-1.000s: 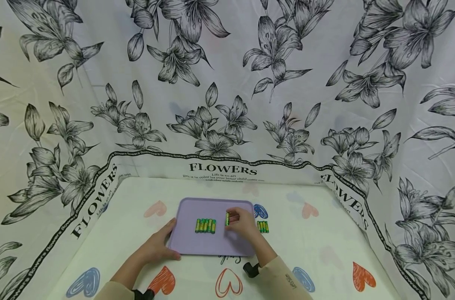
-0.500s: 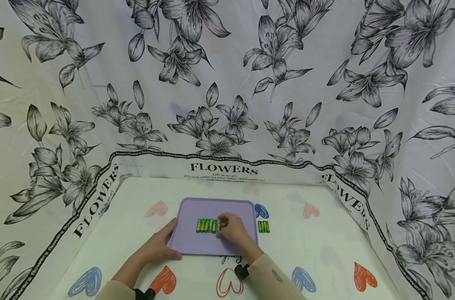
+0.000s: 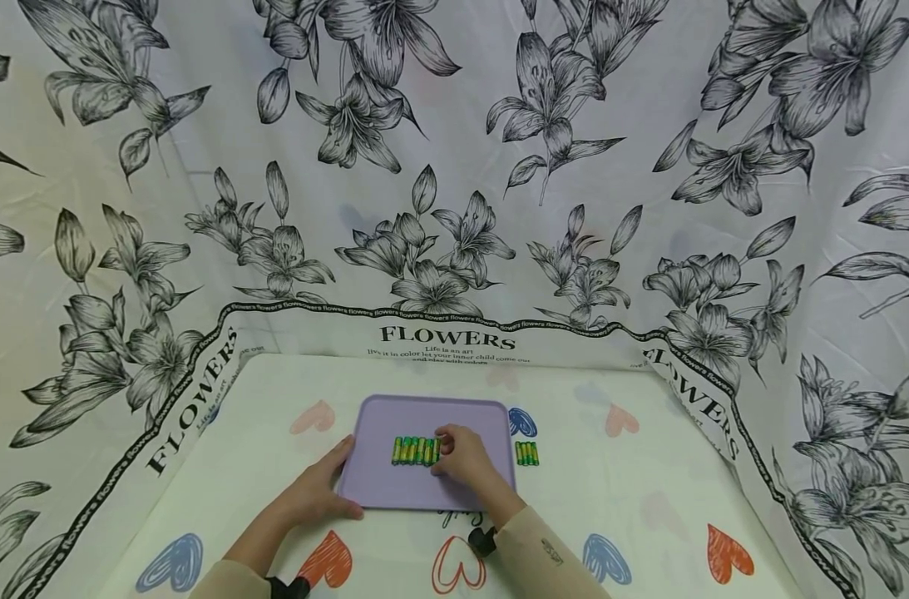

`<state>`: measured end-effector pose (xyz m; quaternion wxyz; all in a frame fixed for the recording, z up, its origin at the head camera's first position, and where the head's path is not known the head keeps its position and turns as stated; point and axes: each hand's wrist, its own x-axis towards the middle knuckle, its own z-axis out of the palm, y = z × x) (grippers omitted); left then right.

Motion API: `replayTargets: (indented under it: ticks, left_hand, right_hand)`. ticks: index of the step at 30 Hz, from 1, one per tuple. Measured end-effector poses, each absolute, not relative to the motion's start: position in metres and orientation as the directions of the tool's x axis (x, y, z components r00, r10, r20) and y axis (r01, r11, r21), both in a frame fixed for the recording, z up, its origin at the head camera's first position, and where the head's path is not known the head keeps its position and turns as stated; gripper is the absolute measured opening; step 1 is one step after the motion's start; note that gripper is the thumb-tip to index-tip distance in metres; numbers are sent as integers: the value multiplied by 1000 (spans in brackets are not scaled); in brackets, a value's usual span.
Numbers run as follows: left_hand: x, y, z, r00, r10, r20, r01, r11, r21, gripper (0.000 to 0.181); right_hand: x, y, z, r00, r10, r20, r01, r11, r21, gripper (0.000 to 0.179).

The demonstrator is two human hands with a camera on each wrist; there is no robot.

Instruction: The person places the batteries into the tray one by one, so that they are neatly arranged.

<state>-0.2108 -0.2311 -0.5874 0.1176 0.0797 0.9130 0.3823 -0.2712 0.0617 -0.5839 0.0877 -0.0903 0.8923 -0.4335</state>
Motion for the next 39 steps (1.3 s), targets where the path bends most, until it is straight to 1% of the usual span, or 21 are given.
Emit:
replayTargets:
  ticks: [3, 6, 12, 15, 19, 24, 30, 34, 39]
  left_hand:
    - [-211, -231, -588, -960, 233, -156, 53, 696, 716, 136]
    - [-211, -231, -589, -960, 233, -153, 55, 696, 716, 136]
    - [-211, -230, -589, -961, 234, -151, 55, 691, 721, 136]
    - [-210, -231, -588, -960, 234, -151, 56, 694, 718, 135]
    - [-211, -232, -589, -959, 239, -152, 60, 696, 715, 136]
    - [-211, -233, -589, -958, 242, -151, 60, 691, 721, 136]
    - [-211, -232, -585, -957, 248, -150, 64, 685, 726, 135]
    - [-212, -230, -584, -957, 251, -144, 66, 675, 734, 136]
    - [-211, -230, -585, -957, 242, -160, 51, 683, 729, 137]
  right_hand:
    - [-270, 65, -579, -971, -227, -78, -72, 586, -807, 72]
    - [-269, 71, -571, -973, -222, -59, -77, 554, -829, 76]
    - [-269, 91, -555, -978, -208, -1, -117, 553, -825, 63]
    - [-269, 103, -545, -980, -197, 17, -123, 541, -832, 61]
    - [-269, 119, -534, -989, -146, 20, -95, 528, -844, 59]
    - [-267, 140, -529, -996, -81, 40, -77, 527, -846, 56]
    - [-267, 171, -536, -998, -21, 54, -57, 535, -843, 53]
    - [-269, 196, -543, -1000, 3, 27, -20, 570, -821, 52]
    - [-270, 220, -557, -997, 19, -75, 72, 587, -806, 59]
